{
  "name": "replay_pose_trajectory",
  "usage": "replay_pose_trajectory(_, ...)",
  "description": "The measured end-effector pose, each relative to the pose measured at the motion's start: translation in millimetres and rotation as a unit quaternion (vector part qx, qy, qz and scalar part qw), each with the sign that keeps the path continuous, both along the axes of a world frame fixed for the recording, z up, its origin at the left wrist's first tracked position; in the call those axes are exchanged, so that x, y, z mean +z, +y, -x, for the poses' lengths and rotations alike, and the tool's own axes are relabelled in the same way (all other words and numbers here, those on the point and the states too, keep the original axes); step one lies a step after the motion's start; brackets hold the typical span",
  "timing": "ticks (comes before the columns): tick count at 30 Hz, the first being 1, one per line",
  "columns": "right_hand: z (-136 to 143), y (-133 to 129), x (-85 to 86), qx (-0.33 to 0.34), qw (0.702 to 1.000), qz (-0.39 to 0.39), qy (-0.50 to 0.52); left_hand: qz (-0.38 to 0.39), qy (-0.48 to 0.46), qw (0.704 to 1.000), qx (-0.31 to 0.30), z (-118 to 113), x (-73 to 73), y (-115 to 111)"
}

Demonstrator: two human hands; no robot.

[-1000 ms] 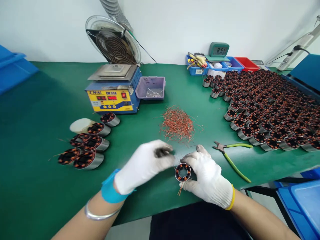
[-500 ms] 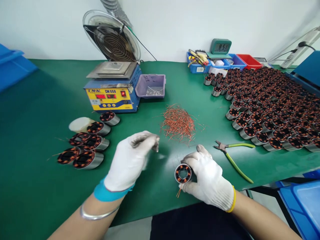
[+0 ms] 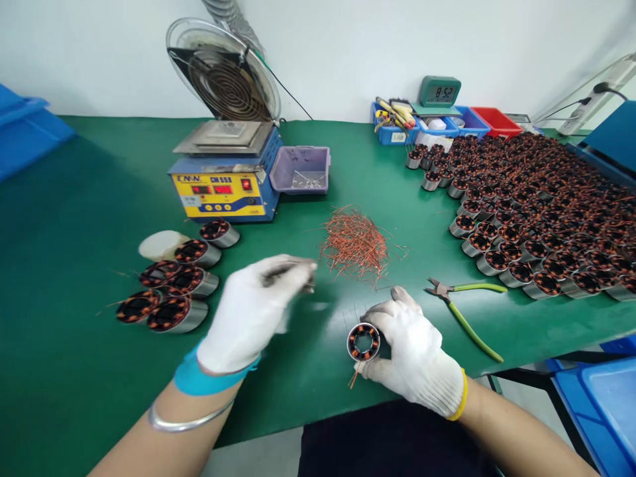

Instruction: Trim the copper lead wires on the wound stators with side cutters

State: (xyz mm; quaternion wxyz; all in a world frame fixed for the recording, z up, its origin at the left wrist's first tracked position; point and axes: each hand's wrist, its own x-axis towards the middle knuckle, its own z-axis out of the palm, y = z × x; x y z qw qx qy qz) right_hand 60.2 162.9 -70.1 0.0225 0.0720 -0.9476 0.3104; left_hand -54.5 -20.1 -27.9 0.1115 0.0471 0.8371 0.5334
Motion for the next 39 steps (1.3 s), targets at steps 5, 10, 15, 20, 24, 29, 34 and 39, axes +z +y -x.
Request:
replay_pose_trajectory(5, -15, 18, 6.9, -0.026, 0.998, -0.059, 0.024, -0.063, -0.207, 0.958, -0.189, -20, -8.5, 12)
replay_pose_trajectory(10, -40, 102, 20.4, -0.037, 0.977, -0.211, 0.015, -0.104, -0.242, 0.943, -0.205, -34, -16.4, 17)
replay_pose_trajectory(15, -50, 167, 15.8, -0.011, 0.939, -0.341, -0.030, -0.121, -0.247, 0.940, -0.200, -31, -10.4, 16)
replay_pose_trajectory(20, -54, 183, 19.2, 0.001, 0.932, -0.360, -0.046, -0.149, -0.245, 0.938, -0.197, -30, -9.6, 17)
replay_pose_trajectory(24, -46, 171, 18.2, -0.003, 0.902, -0.427, -0.061, -0.140, -0.241, 0.942, -0.186, -32, -12.9, 18)
replay_pose_trajectory(29, -26, 151, 9.7, 0.000, 0.920, -0.391, 0.031, -0.150, -0.225, 0.944, -0.192, -35, -18.1, 19)
replay_pose_trajectory(34, -13, 132, 23.0, 0.037, 0.944, -0.325, 0.044, -0.167, -0.227, 0.941, -0.186, -36, -21.9, 19)
replay_pose_trajectory(39, -2, 97, 43.0, 0.083, 0.932, -0.350, 0.046, -0.174, -0.224, 0.941, -0.185, -36, -21.2, 20)
